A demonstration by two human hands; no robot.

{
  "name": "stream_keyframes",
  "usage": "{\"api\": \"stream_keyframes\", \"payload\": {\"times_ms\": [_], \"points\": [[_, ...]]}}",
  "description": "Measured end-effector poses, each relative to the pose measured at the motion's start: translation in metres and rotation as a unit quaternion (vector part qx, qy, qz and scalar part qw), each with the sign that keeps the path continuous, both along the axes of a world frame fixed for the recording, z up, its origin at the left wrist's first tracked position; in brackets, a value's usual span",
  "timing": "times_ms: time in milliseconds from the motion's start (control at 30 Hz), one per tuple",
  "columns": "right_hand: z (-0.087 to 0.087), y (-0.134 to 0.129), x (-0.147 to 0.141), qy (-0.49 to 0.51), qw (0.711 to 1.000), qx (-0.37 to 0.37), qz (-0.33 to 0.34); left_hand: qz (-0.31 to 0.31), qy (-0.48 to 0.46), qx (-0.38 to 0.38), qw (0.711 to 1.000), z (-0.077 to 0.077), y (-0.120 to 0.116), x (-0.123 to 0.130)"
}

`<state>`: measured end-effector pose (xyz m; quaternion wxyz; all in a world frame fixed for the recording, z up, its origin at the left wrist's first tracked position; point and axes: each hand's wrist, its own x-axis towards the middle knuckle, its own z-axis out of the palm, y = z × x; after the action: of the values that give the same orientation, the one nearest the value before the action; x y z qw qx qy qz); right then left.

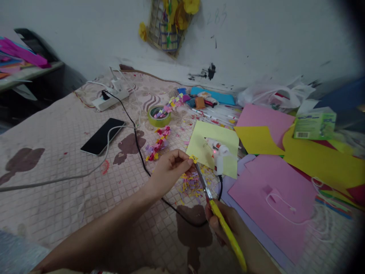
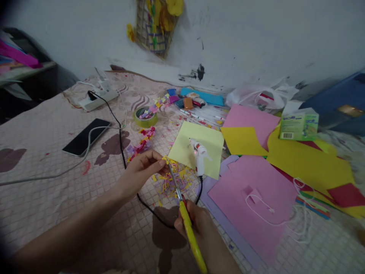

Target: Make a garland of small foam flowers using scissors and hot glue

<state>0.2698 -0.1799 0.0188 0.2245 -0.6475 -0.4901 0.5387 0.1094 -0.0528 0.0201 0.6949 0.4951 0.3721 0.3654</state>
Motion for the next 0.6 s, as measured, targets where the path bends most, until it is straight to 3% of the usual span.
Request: {"api": "stream_keyframes", "payload": {"times_ms": [267, 600], "points": [[-0.004, 0.004, 0.002, 0.009, 1.0, 0.02, -0.001, -0.029, 0.015, -0.005, 0.999, 0.002, 0.006, -0.005], [-0.006, 0.003, -0.001, 0.008, 0.999, 0.033, 0.01, -0.11, 0.026, -0.012, 0.994, 0.0, 0.011, -0.009]]}}
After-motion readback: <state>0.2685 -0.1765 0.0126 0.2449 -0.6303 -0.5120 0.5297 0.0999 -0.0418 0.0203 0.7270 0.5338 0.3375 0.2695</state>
